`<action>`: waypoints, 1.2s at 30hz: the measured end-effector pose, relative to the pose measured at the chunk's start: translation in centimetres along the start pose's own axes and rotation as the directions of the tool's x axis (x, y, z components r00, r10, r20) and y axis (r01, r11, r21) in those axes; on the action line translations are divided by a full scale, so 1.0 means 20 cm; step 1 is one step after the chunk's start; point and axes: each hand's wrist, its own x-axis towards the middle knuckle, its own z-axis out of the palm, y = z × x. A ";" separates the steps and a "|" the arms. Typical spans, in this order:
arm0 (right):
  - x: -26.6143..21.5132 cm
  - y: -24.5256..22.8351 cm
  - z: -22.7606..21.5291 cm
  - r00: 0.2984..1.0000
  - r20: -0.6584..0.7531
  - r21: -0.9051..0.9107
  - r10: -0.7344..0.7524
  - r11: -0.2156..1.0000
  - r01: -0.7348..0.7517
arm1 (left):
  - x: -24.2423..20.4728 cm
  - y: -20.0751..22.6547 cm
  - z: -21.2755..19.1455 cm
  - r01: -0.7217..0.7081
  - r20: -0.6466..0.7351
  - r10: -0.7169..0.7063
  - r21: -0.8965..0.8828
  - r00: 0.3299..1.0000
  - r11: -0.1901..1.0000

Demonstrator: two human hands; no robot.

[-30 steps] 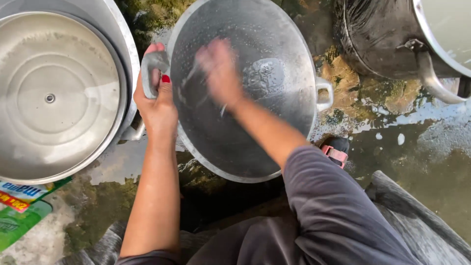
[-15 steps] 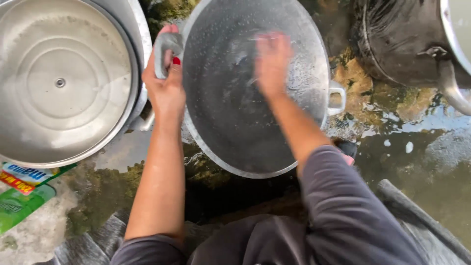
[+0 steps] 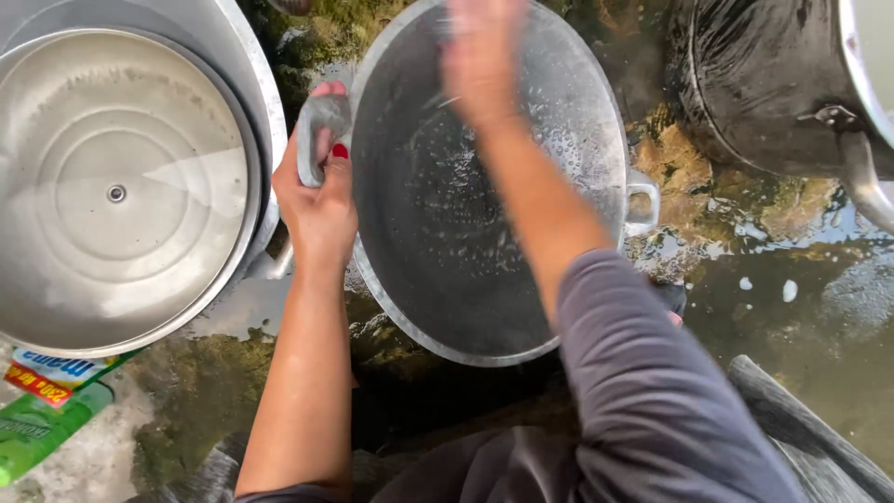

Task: Washing and scrubbing metal pots and lids on the ground with soap and a scrubber.

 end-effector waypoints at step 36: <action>-0.09 -1.17 -0.57 0.968 -0.004 0.631 0.251 0.751 -0.192 | -0.09 -0.21 0.05 0.011 0.198 0.186 -0.713 0.962 0.701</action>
